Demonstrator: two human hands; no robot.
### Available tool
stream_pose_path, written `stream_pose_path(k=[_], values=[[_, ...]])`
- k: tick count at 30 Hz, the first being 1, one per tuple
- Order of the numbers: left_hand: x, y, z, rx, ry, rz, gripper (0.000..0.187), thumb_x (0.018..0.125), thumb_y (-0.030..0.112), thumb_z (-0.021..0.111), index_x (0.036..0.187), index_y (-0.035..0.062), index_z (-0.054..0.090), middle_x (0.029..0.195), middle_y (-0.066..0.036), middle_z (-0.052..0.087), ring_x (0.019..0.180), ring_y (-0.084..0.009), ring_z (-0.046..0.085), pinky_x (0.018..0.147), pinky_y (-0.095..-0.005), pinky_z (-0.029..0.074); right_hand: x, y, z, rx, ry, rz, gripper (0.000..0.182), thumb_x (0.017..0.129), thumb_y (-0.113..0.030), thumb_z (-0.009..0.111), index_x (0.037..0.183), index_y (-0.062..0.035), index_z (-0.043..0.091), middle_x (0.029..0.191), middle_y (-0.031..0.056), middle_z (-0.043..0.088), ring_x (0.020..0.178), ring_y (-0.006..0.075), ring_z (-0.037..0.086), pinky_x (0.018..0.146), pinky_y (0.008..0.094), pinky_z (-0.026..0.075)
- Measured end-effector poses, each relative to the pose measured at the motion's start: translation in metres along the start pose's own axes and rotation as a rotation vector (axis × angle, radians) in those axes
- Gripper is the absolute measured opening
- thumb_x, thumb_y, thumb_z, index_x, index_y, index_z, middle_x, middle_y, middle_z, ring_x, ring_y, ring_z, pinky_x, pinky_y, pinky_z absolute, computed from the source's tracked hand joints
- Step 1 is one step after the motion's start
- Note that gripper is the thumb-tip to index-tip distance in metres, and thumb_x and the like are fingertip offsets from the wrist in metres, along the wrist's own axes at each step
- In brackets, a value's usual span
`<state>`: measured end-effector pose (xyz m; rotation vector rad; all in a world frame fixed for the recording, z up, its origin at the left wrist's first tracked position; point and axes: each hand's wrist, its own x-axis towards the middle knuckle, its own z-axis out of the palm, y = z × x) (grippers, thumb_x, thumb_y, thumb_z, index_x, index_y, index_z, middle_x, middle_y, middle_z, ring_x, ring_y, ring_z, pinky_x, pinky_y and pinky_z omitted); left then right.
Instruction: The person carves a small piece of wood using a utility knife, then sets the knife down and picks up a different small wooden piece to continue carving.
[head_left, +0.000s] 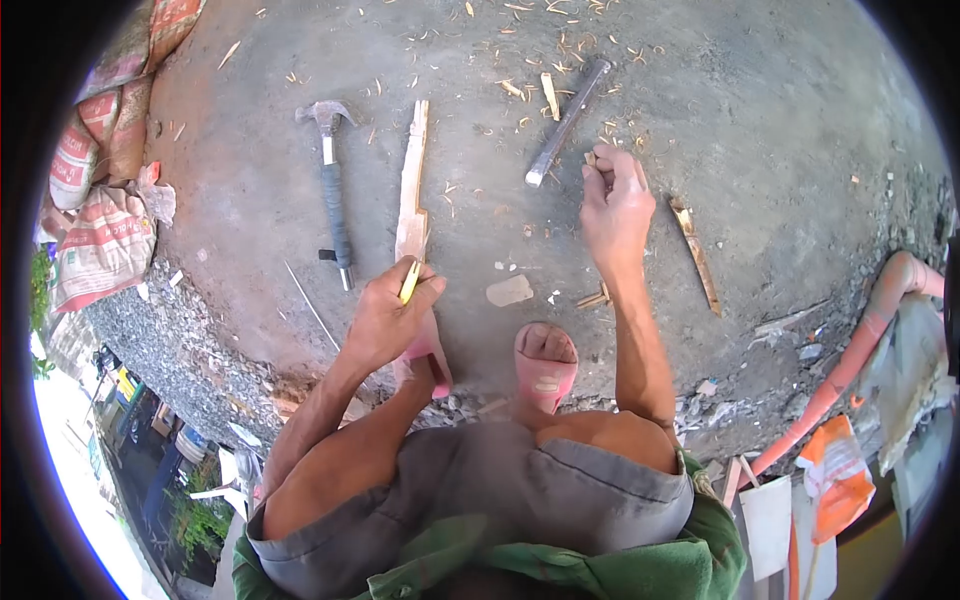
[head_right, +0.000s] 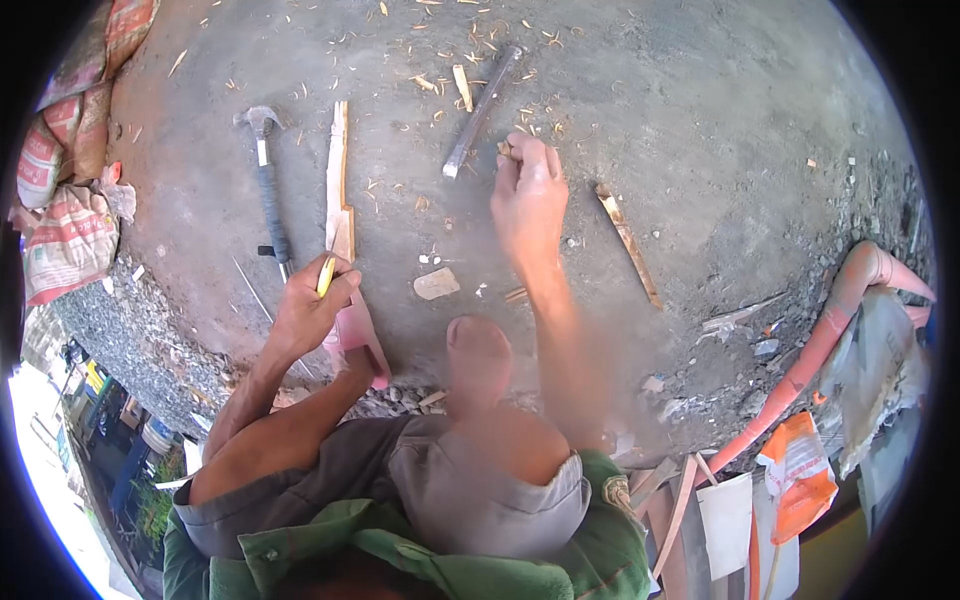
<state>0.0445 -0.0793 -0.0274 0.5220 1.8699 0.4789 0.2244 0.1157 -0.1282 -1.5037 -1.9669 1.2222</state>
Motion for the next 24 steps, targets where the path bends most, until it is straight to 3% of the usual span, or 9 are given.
stream_pose_path(k=[2, 5, 7, 8, 10, 14, 17, 22, 24], values=[[0.002, 0.004, -0.003, -0.048, -0.015, 0.037, 0.013, 0.092, 0.014, 0.061, 0.094, 0.0012, 0.060, 0.071, 0.001, 0.055, 0.065, -0.0052, 0.050, 0.057, -0.0223, 0.042, -0.005, -0.015, -0.008, 0.445, -0.062, 0.293, 0.028, 0.086, -0.002, 0.065, 0.113, -0.0020, 0.060, 0.091, 0.0066, 0.065, 0.082, 0.0176, 0.063, 0.070, 0.0308, 0.050], [0.009, 0.020, -0.010, -0.155, -0.048, 0.109, 0.014, 0.091, 0.014, 0.063, 0.098, 0.0010, 0.062, 0.076, 0.000, 0.058, 0.069, -0.0056, 0.051, 0.061, -0.0229, 0.043, -0.019, -0.036, -0.023, 1.159, -0.278, 0.516, 0.027, 0.087, -0.003, 0.065, 0.113, -0.0016, 0.060, 0.089, 0.0010, 0.064, 0.079, 0.0093, 0.060, 0.067, 0.0240, 0.048], [0.016, 0.045, -0.014, -0.219, -0.056, 0.108, 0.020, 0.089, 0.016, 0.066, 0.102, 0.0008, 0.065, 0.083, -0.004, 0.063, 0.077, -0.0088, 0.055, 0.070, -0.0260, 0.046, -0.028, -0.053, -0.024, 1.247, -0.338, 0.572, 0.028, 0.086, -0.002, 0.065, 0.114, -0.0014, 0.060, 0.089, 0.0012, 0.064, 0.079, 0.0092, 0.060, 0.067, 0.0230, 0.047], [0.017, 0.054, -0.014, -0.243, -0.045, 0.132, 0.019, 0.090, 0.015, 0.065, 0.103, 0.0008, 0.065, 0.082, -0.002, 0.062, 0.073, -0.0069, 0.053, 0.065, -0.0243, 0.044, -0.034, -0.060, -0.022, 1.293, -0.367, 0.605, 0.028, 0.086, -0.002, 0.065, 0.114, -0.0012, 0.060, 0.088, 0.0013, 0.065, 0.079, 0.0091, 0.060, 0.067, 0.0225, 0.047], [0.022, 0.070, -0.010, -0.287, -0.032, 0.190, 0.018, 0.092, 0.012, 0.063, 0.107, 0.0008, 0.064, 0.079, 0.002, 0.058, 0.066, -0.0030, 0.047, 0.056, -0.0211, 0.040, -0.042, -0.069, -0.017, 1.235, -0.410, 0.543, 0.027, 0.088, -0.002, 0.064, 0.114, -0.0023, 0.061, 0.090, 0.0008, 0.065, 0.079, 0.0080, 0.059, 0.068, 0.0226, 0.047], [0.023, 0.072, 0.001, -0.204, -0.024, 0.309, 0.017, 0.090, 0.008, 0.065, 0.105, -0.0008, 0.064, 0.085, -0.002, 0.063, 0.078, -0.0079, 0.056, 0.069, -0.0246, 0.047, -0.055, -0.078, -0.005, 1.161, -0.351, 0.522, 0.025, 0.088, -0.002, 0.064, 0.113, -0.0040, 0.061, 0.093, 0.0014, 0.067, 0.079, 0.0069, 0.058, 0.067, 0.0228, 0.047], [0.025, 0.060, 0.006, -0.146, -0.013, 0.309, 0.023, 0.087, 0.016, 0.069, 0.103, -0.0001, 0.066, 0.092, -0.009, 0.068, 0.085, -0.0110, 0.061, 0.074, -0.0277, 0.049, -0.061, -0.076, 0.001, 1.175, -0.332, 0.503, 0.025, 0.087, -0.002, 0.066, 0.111, -0.0044, 0.062, 0.093, 0.0016, 0.067, 0.079, 0.0068, 0.058, 0.067, 0.0224, 0.047], [0.031, 0.050, 0.002, -0.180, -0.021, 0.295, 0.022, 0.087, 0.016, 0.069, 0.102, 0.0004, 0.066, 0.091, -0.010, 0.068, 0.083, -0.0134, 0.062, 0.073, -0.0284, 0.049, -0.066, -0.080, 0.002, 1.105, -0.314, 0.541, 0.020, 0.087, -0.002, 0.067, 0.106, -0.0035, 0.065, 0.093, 0.0022, 0.068, 0.077, 0.0066, 0.058, 0.066, 0.0220, 0.046], [0.030, 0.053, 0.001, -0.143, -0.007, 0.352, 0.022, 0.087, 0.016, 0.069, 0.103, 0.0004, 0.066, 0.090, -0.011, 0.067, 0.081, -0.0148, 0.062, 0.071, -0.0287, 0.049, -0.068, -0.077, 0.003, 1.029, -0.287, 0.460, 0.017, 0.087, -0.003, 0.067, 0.104, -0.0037, 0.067, 0.092, 0.0033, 0.069, 0.077, 0.0079, 0.059, 0.066, 0.0230, 0.048]])
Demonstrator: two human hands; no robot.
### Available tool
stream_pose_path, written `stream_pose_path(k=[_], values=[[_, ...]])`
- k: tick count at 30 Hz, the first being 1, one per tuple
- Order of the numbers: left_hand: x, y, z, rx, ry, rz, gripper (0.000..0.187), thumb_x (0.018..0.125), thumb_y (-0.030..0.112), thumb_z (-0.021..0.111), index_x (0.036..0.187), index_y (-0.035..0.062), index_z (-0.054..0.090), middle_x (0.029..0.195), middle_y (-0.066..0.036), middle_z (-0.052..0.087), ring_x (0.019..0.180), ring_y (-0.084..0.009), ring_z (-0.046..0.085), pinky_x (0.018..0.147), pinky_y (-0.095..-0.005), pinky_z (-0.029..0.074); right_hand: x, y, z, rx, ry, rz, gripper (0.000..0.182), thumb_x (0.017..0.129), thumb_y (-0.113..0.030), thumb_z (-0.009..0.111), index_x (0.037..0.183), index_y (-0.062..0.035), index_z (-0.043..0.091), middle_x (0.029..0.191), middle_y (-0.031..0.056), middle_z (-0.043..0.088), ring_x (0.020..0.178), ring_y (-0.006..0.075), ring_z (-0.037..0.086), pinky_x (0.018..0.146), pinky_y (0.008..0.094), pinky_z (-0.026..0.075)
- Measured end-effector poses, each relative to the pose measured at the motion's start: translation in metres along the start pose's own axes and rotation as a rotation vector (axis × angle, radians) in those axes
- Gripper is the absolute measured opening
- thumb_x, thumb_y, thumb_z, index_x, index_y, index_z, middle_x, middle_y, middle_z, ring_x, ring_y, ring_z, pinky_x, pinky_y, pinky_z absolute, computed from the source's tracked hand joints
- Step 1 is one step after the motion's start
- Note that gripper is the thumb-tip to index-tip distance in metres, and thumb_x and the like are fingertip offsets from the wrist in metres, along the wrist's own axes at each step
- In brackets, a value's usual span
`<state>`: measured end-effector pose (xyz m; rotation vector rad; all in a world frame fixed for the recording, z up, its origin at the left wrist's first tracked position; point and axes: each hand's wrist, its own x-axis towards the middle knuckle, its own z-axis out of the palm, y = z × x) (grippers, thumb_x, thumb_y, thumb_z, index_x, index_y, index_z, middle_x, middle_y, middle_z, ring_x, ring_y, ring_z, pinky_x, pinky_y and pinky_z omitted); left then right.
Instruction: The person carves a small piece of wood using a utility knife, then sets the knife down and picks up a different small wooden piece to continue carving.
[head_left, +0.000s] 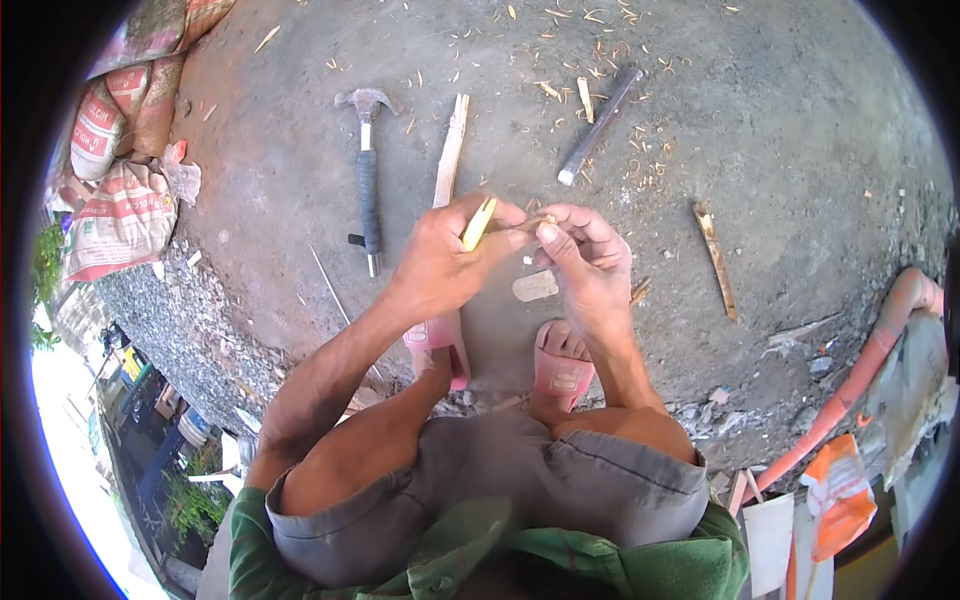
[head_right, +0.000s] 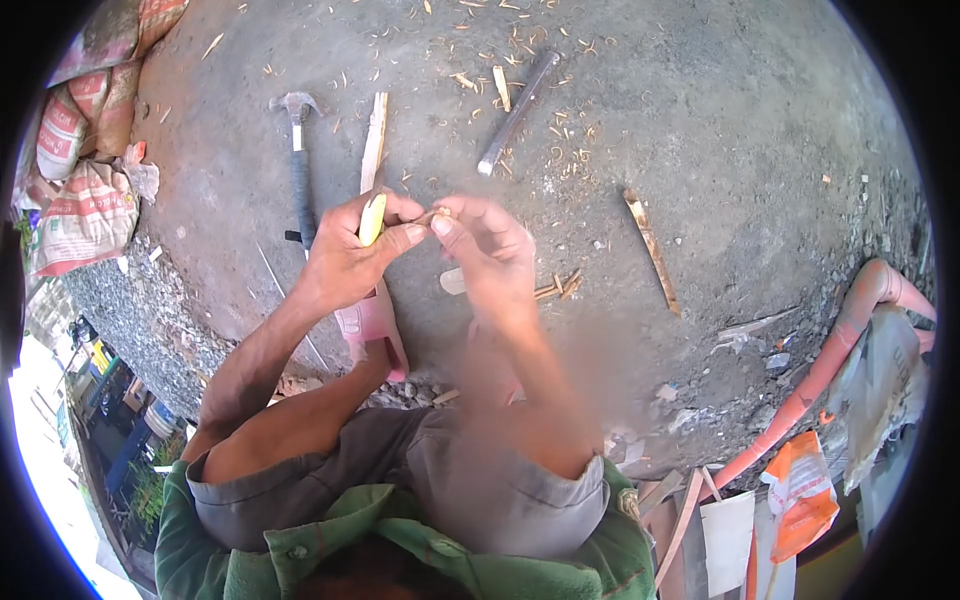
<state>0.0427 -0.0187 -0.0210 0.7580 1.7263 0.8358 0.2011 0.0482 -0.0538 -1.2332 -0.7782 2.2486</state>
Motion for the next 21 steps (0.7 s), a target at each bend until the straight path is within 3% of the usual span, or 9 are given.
stream_pose_path(k=[2, 5, 7, 11, 14, 17, 19, 21], values=[[0.000, 0.004, 0.000, 0.046, 0.030, 0.092, 0.023, 0.087, 0.017, 0.069, 0.103, 0.0001, 0.065, 0.089, -0.011, 0.067, 0.078, -0.0163, 0.063, 0.069, -0.0290, 0.049, 0.000, -0.002, 0.002, -0.207, 0.035, -0.100, 0.015, 0.086, -0.003, 0.068, 0.102, -0.0039, 0.069, 0.092, 0.0049, 0.070, 0.077, 0.0098, 0.061, 0.067, 0.0241, 0.049], [0.000, 0.025, -0.009, 0.207, 0.036, 0.211, 0.015, 0.089, 0.008, 0.066, 0.102, -0.0001, 0.064, 0.091, -0.008, 0.065, 0.086, -0.0158, 0.061, 0.078, -0.0296, 0.048, -0.007, -0.019, 0.010, -0.576, 0.110, -0.219, 0.014, 0.085, -0.002, 0.068, 0.099, -0.0038, 0.070, 0.091, 0.0084, 0.070, 0.077, 0.0135, 0.065, 0.069, 0.0255, 0.050], [0.002, 0.025, -0.012, 0.234, -0.015, 0.144, 0.015, 0.089, 0.009, 0.066, 0.102, 0.0009, 0.064, 0.091, -0.008, 0.064, 0.087, -0.0157, 0.061, 0.077, -0.0293, 0.048, -0.007, -0.027, 0.012, -0.656, 0.108, -0.251, 0.013, 0.084, -0.002, 0.068, 0.097, -0.0033, 0.071, 0.092, 0.0110, 0.070, 0.078, 0.0156, 0.066, 0.070, 0.0262, 0.051], [0.003, 0.025, -0.006, 0.248, -0.086, -0.127, 0.015, 0.090, 0.009, 0.065, 0.102, 0.0006, 0.065, 0.091, -0.009, 0.065, 0.084, -0.0167, 0.062, 0.075, -0.0292, 0.048, -0.001, -0.024, 0.006, -0.614, 0.059, -0.332, 0.014, 0.085, -0.003, 0.067, 0.098, -0.0022, 0.071, 0.092, 0.0115, 0.070, 0.078, 0.0162, 0.066, 0.069, 0.0264, 0.051], [0.006, 0.012, -0.004, 0.260, -0.078, 0.098, 0.021, 0.091, 0.021, 0.064, 0.096, 0.0001, 0.064, 0.072, -0.016, 0.057, 0.061, -0.0279, 0.055, 0.058, -0.0364, 0.044, -0.003, -0.025, 0.006, -0.604, 0.050, -0.289, 0.015, 0.085, -0.004, 0.067, 0.099, -0.0022, 0.071, 0.091, 0.0115, 0.070, 0.079, 0.0162, 0.067, 0.070, 0.0267, 0.051], [0.006, 0.015, 0.004, 0.219, 0.104, 0.260, 0.025, 0.092, 0.024, 0.062, 0.091, -0.0010, 0.061, 0.069, -0.017, 0.055, 0.059, -0.0298, 0.052, 0.056, -0.0388, 0.043, -0.003, -0.025, 0.004, -0.632, 0.031, -0.274, 0.017, 0.086, -0.005, 0.066, 0.102, -0.0019, 0.070, 0.091, 0.0114, 0.070, 0.079, 0.0161, 0.067, 0.070, 0.0267, 0.051], [0.004, 0.021, -0.001, 0.276, -0.015, 0.114, 0.016, 0.092, 0.014, 0.062, 0.096, -0.0015, 0.062, 0.079, -0.012, 0.063, 0.071, -0.0208, 0.059, 0.066, -0.0325, 0.048, -0.001, -0.021, 0.003, -0.652, 0.013, -0.302, 0.019, 0.086, -0.005, 0.067, 0.105, -0.0019, 0.069, 0.091, 0.0114, 0.070, 0.079, 0.0160, 0.067, 0.069, 0.0266, 0.051], [0.003, 0.024, -0.004, 0.299, -0.077, 0.008, 0.013, 0.091, 0.009, 0.062, 0.100, -0.0016, 0.063, 0.085, -0.010, 0.067, 0.077, -0.0163, 0.062, 0.071, -0.0295, 0.051, -0.003, -0.020, 0.008, -0.507, 0.044, -0.142, 0.021, 0.087, -0.006, 0.067, 0.108, -0.0021, 0.068, 0.091, 0.0119, 0.070, 0.079, 0.0164, 0.067, 0.070, 0.0270, 0.051]])
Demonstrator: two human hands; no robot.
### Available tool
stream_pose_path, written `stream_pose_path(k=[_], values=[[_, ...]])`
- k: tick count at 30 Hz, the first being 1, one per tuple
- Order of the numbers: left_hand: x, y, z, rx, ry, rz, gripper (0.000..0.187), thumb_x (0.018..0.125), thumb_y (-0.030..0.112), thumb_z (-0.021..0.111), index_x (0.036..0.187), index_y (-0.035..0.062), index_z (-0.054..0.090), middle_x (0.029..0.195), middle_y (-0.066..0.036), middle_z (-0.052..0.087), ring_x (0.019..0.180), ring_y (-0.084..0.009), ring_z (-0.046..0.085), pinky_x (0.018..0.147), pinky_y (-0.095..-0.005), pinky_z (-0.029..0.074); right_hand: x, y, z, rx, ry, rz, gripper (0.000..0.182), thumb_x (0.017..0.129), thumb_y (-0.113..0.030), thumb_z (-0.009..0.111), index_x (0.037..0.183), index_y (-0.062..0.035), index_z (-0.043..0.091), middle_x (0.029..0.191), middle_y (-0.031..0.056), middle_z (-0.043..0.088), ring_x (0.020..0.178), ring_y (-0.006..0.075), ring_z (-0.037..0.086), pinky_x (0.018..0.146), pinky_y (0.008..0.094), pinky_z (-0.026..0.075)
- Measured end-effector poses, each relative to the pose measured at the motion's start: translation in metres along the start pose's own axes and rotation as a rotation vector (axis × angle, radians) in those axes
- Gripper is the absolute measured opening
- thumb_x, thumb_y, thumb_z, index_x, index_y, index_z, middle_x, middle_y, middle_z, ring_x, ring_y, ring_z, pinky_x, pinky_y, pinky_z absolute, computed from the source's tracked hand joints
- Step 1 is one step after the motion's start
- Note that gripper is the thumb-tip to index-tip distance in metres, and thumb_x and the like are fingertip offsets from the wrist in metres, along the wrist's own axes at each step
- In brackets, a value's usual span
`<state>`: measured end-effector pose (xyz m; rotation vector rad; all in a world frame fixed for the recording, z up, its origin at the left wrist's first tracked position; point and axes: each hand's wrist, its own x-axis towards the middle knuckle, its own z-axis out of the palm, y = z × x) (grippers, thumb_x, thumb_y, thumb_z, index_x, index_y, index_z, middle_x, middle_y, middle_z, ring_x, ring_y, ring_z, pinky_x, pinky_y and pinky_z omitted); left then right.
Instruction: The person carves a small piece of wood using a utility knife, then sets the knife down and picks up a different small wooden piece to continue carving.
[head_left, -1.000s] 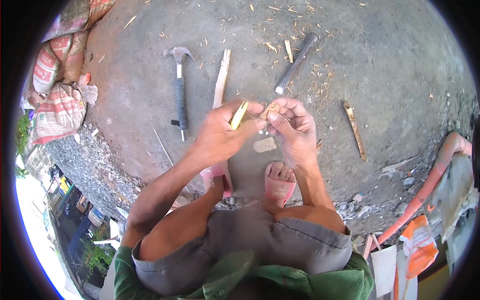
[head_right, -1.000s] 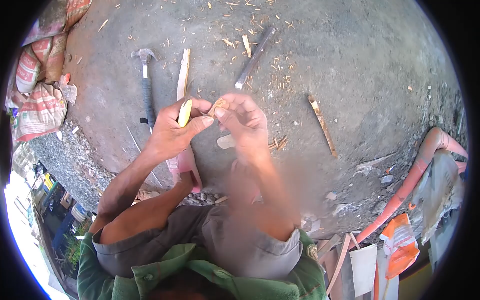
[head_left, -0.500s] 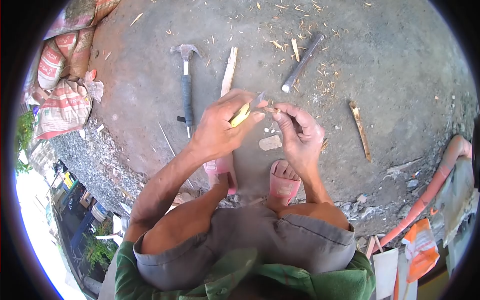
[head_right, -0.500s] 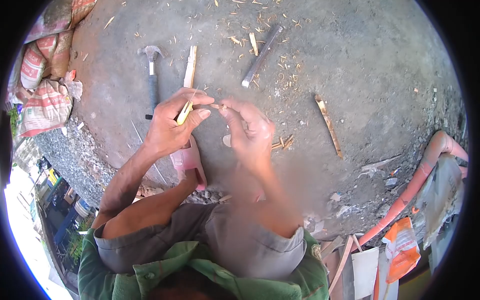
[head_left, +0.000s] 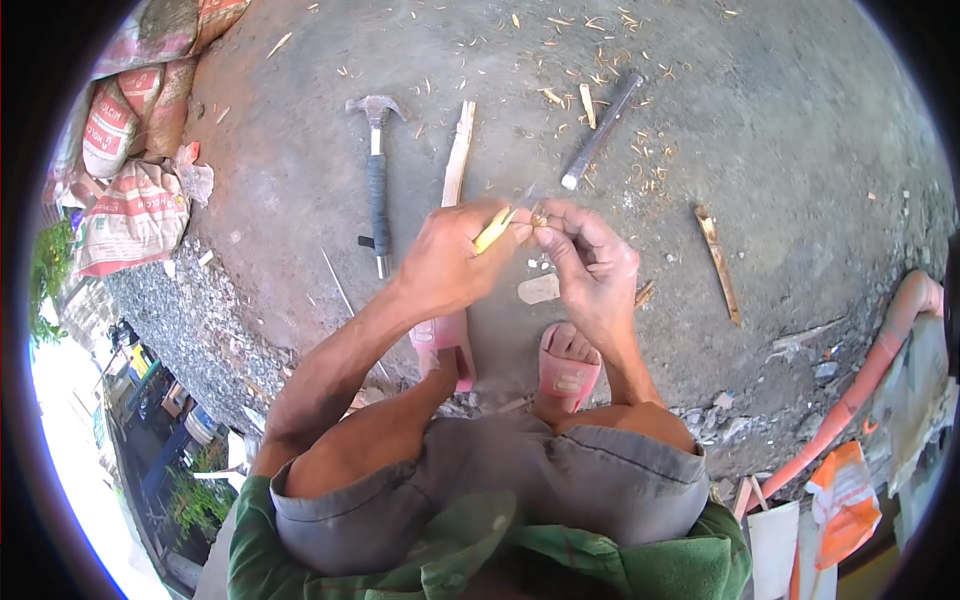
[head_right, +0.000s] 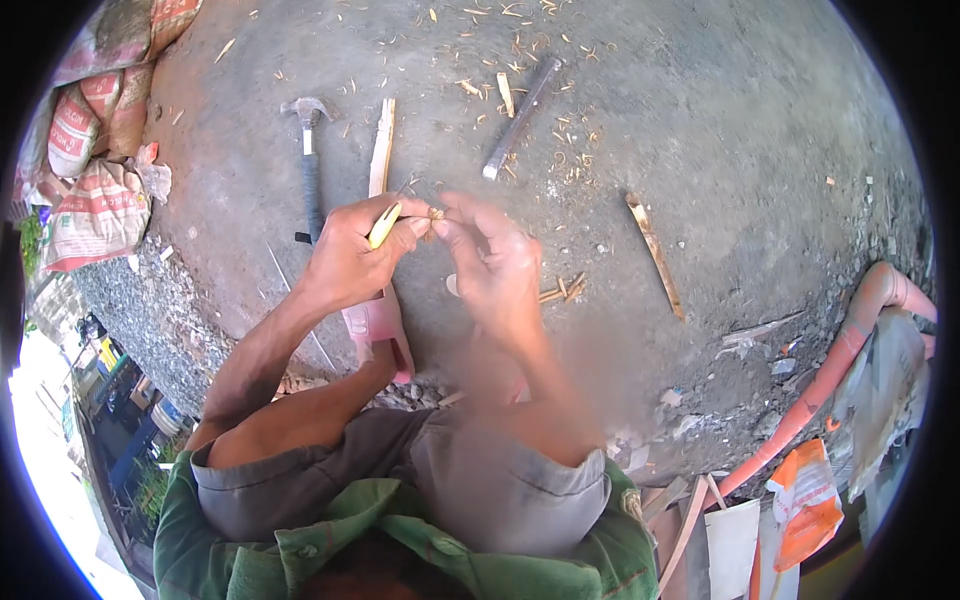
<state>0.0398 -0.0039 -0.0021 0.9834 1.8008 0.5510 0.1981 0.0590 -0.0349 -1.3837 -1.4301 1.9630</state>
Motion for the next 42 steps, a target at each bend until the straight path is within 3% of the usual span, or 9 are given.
stream_pose_path(k=[8, 11, 17, 20, 23, 28, 31, 38, 42], values=[[0.001, 0.003, 0.011, 0.078, 0.054, -0.027, 0.014, 0.092, 0.009, 0.058, 0.101, -0.0005, 0.061, 0.080, -0.010, 0.065, 0.075, -0.0145, 0.063, 0.070, -0.0304, 0.050, 0.005, 0.006, 0.003, -0.074, -0.047, -0.057, 0.016, 0.089, -0.006, 0.062, 0.104, -0.0009, 0.063, 0.092, 0.0162, 0.069, 0.081, 0.0265, 0.069, 0.070, 0.0354, 0.052], [0.005, 0.001, 0.014, 0.030, 0.151, 0.045, 0.021, 0.093, 0.019, 0.054, 0.093, -0.0009, 0.058, 0.075, -0.021, 0.063, 0.074, -0.0419, 0.063, 0.066, -0.0476, 0.049, 0.009, 0.001, 0.007, -0.143, -0.057, -0.083, 0.016, 0.090, -0.005, 0.059, 0.105, -0.0008, 0.059, 0.093, 0.0177, 0.067, 0.082, 0.0303, 0.069, 0.069, 0.0375, 0.052], [0.021, 0.001, 0.007, 0.007, 0.197, -0.083, 0.016, 0.091, 0.015, 0.054, 0.094, -0.0001, 0.058, 0.078, -0.021, 0.064, 0.078, -0.0422, 0.063, 0.068, -0.0466, 0.049, 0.032, 0.003, 0.021, -0.155, -0.062, -0.102, 0.017, 0.091, -0.007, 0.056, 0.107, -0.0005, 0.053, 0.092, 0.0198, 0.066, 0.078, 0.0332, 0.067, 0.066, 0.0394, 0.051], [0.025, -0.005, 0.002, 0.124, 0.233, 0.029, 0.014, 0.092, 0.009, 0.054, 0.096, -0.0024, 0.060, 0.072, -0.009, 0.063, 0.063, -0.0133, 0.060, 0.059, -0.0304, 0.049, 0.041, 0.010, 0.018, -0.168, -0.145, -0.149, 0.016, 0.092, -0.008, 0.055, 0.105, -0.0003, 0.052, 0.088, 0.0199, 0.064, 0.073, 0.0332, 0.065, 0.064, 0.0401, 0.050], [0.029, -0.002, 0.003, 0.017, 0.218, -0.016, 0.017, 0.089, 0.015, 0.054, 0.095, -0.0005, 0.059, 0.080, -0.022, 0.065, 0.079, -0.0431, 0.063, 0.069, -0.0466, 0.049, 0.045, 0.015, 0.021, -0.115, -0.102, -0.173, 0.014, 0.092, -0.008, 0.053, 0.103, 0.0006, 0.050, 0.085, 0.0191, 0.062, 0.071, 0.0302, 0.064, 0.064, 0.0390, 0.049], [0.031, -0.015, 0.014, -0.198, 0.252, -0.106, 0.014, 0.091, 0.010, 0.055, 0.097, -0.0021, 0.059, 0.077, -0.010, 0.063, 0.065, -0.0186, 0.059, 0.058, -0.0319, 0.047, 0.037, 0.036, 0.042, 0.156, 0.134, -0.208, 0.011, 0.095, -0.011, 0.050, 0.100, -0.0007, 0.050, 0.079, 0.0116, 0.060, 0.069, 0.0194, 0.062, 0.061, 0.0328, 0.048], [0.032, -0.011, 0.004, -0.488, 0.189, -0.178, 0.012, 0.092, 0.007, 0.057, 0.099, -0.0015, 0.058, 0.079, -0.005, 0.062, 0.062, -0.0086, 0.054, 0.051, -0.0239, 0.043, 0.045, 0.034, 0.030, 0.961, 0.126, 0.140, 0.010, 0.096, -0.014, 0.052, 0.097, -0.0040, 0.052, 0.079, 0.0066, 0.059, 0.067, 0.0127, 0.060, 0.057, 0.0270, 0.046], [0.029, -0.002, 0.002, -1.051, 0.217, -0.192, 0.014, 0.092, 0.010, 0.061, 0.103, 0.0037, 0.056, 0.085, -0.005, 0.060, 0.063, -0.0073, 0.053, 0.050, -0.0190, 0.041, 0.017, 0.003, 0.038, 0.742, 0.064, 0.086, 0.016, 0.093, -0.016, 0.063, 0.105, -0.0054, 0.060, 0.082, -0.0005, 0.064, 0.074, 0.0077, 0.059, 0.060, 0.0218, 0.044], [0.022, 0.004, 0.008, -0.912, 0.207, -0.203, 0.022, 0.092, 0.010, 0.062, 0.112, 0.0027, 0.057, 0.086, -0.003, 0.059, 0.060, -0.0063, 0.050, 0.051, -0.0192, 0.041, 0.026, 0.015, 0.032, 0.771, -0.015, 0.113, 0.017, 0.092, -0.015, 0.064, 0.106, -0.0038, 0.061, 0.082, 0.0000, 0.062, 0.073, 0.0066, 0.056, 0.061, 0.0212, 0.042]])
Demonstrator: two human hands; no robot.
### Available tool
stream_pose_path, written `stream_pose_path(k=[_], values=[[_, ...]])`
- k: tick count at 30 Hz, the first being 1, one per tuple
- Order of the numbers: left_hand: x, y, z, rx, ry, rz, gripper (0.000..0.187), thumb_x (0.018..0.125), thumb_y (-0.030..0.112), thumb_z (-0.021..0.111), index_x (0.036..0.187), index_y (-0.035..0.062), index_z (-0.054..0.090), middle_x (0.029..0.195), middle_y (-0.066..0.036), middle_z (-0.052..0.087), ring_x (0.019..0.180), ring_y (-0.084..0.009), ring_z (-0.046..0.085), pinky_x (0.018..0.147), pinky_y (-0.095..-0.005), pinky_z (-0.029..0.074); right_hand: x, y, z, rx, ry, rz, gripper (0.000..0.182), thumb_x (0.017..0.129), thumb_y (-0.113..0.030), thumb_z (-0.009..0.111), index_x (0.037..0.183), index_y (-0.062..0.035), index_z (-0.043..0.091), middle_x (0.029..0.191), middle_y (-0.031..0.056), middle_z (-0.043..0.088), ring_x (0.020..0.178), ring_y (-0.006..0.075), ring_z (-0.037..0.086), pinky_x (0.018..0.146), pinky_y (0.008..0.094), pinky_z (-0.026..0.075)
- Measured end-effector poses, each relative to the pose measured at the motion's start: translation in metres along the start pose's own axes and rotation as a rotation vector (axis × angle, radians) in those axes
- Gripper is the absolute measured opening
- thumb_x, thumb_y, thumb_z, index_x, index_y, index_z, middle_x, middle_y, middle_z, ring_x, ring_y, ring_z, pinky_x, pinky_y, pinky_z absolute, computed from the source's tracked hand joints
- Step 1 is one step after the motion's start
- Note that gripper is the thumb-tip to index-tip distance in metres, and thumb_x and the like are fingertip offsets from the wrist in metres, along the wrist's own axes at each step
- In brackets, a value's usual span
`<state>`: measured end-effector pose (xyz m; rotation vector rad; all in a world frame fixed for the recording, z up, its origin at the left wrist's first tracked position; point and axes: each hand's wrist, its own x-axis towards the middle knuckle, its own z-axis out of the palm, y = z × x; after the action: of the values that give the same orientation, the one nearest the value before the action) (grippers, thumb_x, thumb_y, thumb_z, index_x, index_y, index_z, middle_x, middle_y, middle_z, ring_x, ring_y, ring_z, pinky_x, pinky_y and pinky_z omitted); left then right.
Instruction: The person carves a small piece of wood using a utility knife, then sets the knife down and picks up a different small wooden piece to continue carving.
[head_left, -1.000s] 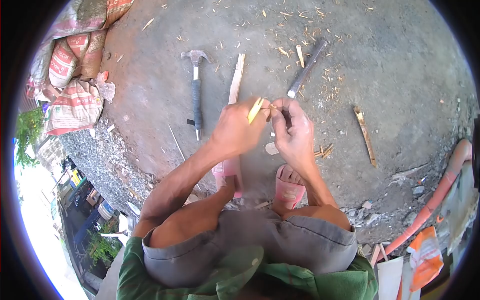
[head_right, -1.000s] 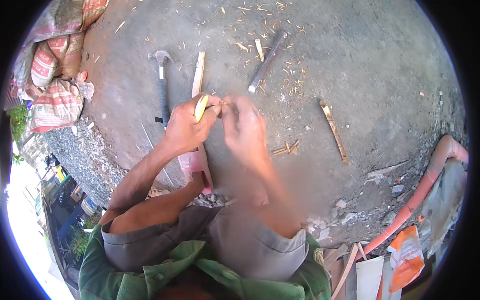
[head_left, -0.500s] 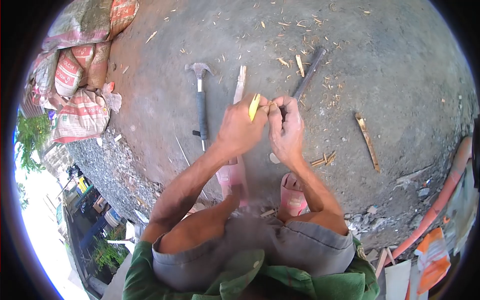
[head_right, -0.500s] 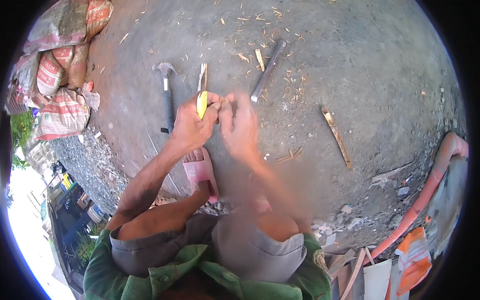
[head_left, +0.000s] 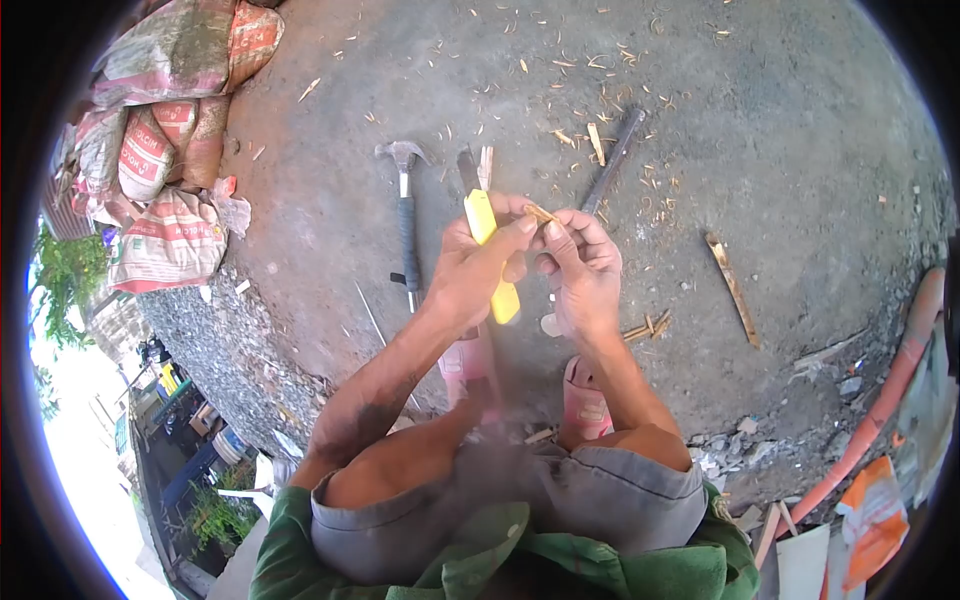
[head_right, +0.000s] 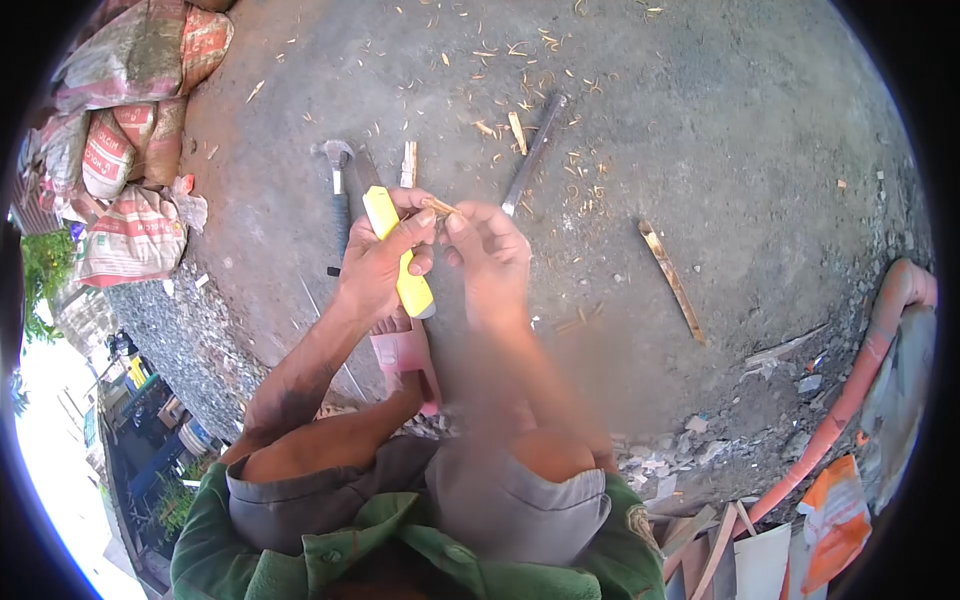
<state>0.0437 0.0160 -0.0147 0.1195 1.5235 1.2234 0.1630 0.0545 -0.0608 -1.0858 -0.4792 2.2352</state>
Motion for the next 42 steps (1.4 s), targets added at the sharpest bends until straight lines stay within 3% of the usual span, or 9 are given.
stream_pose_path(k=[5, 6, 14, 21, 27, 28, 34, 37, 42], values=[[0.001, 0.018, -0.020, 0.611, -0.091, 0.009, 0.027, 0.091, 0.012, 0.064, 0.115, -0.0003, 0.061, 0.081, -0.001, 0.061, 0.064, -0.0055, 0.051, 0.054, -0.0210, 0.043, 0.003, -0.026, -0.032, -0.519, -0.130, -0.013, 0.016, 0.091, -0.016, 0.067, 0.103, -0.0060, 0.064, 0.083, -0.0030, 0.063, 0.074, 0.0051, 0.056, 0.061, 0.0216, 0.044], [0.001, 0.021, -0.018, 0.650, -0.097, -0.002, 0.021, 0.090, 0.013, 0.065, 0.106, -0.0010, 0.063, 0.077, -0.001, 0.062, 0.066, -0.0059, 0.054, 0.055, -0.0218, 0.044, 0.005, -0.028, -0.030, -0.509, -0.120, -0.004, 0.016, 0.090, -0.015, 0.067, 0.103, -0.0061, 0.064, 0.083, -0.0031, 0.063, 0.074, 0.0049, 0.056, 0.061, 0.0215, 0.044], [-0.007, -0.013, -0.004, 0.267, -0.012, -0.025, 0.014, 0.089, 0.011, 0.064, 0.098, -0.0001, 0.063, 0.076, -0.002, 0.061, 0.063, -0.0052, 0.053, 0.053, -0.0205, 0.042, -0.001, -0.010, -0.013, 0.121, 0.022, 0.145, 0.028, 0.089, -0.009, 0.066, 0.117, -0.0064, 0.062, 0.087, -0.0020, 0.065, 0.076, 0.0056, 0.058, 0.062, 0.0211, 0.045], [-0.011, 0.000, -0.002, 0.404, 0.001, -0.077, 0.021, 0.089, 0.015, 0.063, 0.105, 0.0023, 0.060, 0.081, -0.001, 0.059, 0.066, -0.0049, 0.052, 0.053, -0.0211, 0.043, -0.002, -0.009, -0.021, 0.007, 0.001, 0.138, 0.037, 0.089, -0.005, 0.065, 0.125, -0.0037, 0.059, 0.094, 0.0016, 0.067, 0.080, 0.0070, 0.060, 0.061, 0.0215, 0.046], [0.013, -0.059, -0.034, 1.095, -0.010, 0.216, 0.038, 0.089, 0.022, 0.060, 0.118, 0.0011, 0.049, 0.101, -0.016, 0.054, 0.088, -0.0281, 0.056, 0.075, -0.0373, 0.047, 0.006, 0.011, -0.054, -0.174, 0.135, -0.021, 0.034, 0.089, -0.004, 0.064, 0.122, -0.0013, 0.059, 0.093, 0.0035, 0.066, 0.079, 0.0086, 0.060, 0.061, 0.0222, 0.046], [0.014, -0.068, -0.032, 1.071, -0.005, 0.253, 0.039, 0.088, 0.022, 0.062, 0.118, -0.0006, 0.049, 0.098, -0.022, 0.052, 0.091, -0.0378, 0.054, 0.082, -0.0416, 0.044, 0.007, 0.010, -0.059, -0.157, 0.150, -0.016, 0.034, 0.089, -0.004, 0.064, 0.122, -0.0016, 0.060, 0.093, 0.0034, 0.066, 0.079, 0.0088, 0.060, 0.061, 0.0221, 0.047], [0.007, -0.083, -0.024, 1.210, 0.057, 0.342, 0.038, 0.087, 0.021, 0.066, 0.115, -0.0007, 0.053, 0.098, -0.021, 0.053, 0.092, -0.0375, 0.055, 0.082, -0.0428, 0.045, 0.011, 0.009, -0.080, -0.653, 0.368, -0.194, 0.029, 0.087, -0.005, 0.064, 0.115, 0.0000, 0.064, 0.087, 0.0084, 0.069, 0.076, 0.0133, 0.064, 0.069, 0.0267, 0.050], [0.026, -0.075, -0.015, 1.267, 0.100, 0.718, 0.037, 0.086, 0.022, 0.068, 0.112, -0.0018, 0.055, 0.097, -0.020, 0.055, 0.091, -0.0380, 0.057, 0.080, -0.0447, 0.046, 0.015, -0.001, -0.087, -0.878, 0.455, -0.266, 0.028, 0.086, -0.005, 0.063, 0.113, 0.0012, 0.064, 0.084, 0.0123, 0.070, 0.076, 0.0161, 0.066, 0.071, 0.0300, 0.051], [0.090, -0.056, 0.035, 1.174, -0.095, 0.612, 0.035, 0.084, 0.025, 0.070, 0.102, -0.0025, 0.056, 0.094, -0.020, 0.061, 0.084, -0.0368, 0.062, 0.073, -0.0461, 0.049, 0.024, -0.014, -0.082, -0.949, 0.414, -0.251, 0.029, 0.085, -0.005, 0.061, 0.113, 0.0003, 0.064, 0.087, 0.0155, 0.070, 0.078, 0.0205, 0.068, 0.072, 0.0332, 0.052]])
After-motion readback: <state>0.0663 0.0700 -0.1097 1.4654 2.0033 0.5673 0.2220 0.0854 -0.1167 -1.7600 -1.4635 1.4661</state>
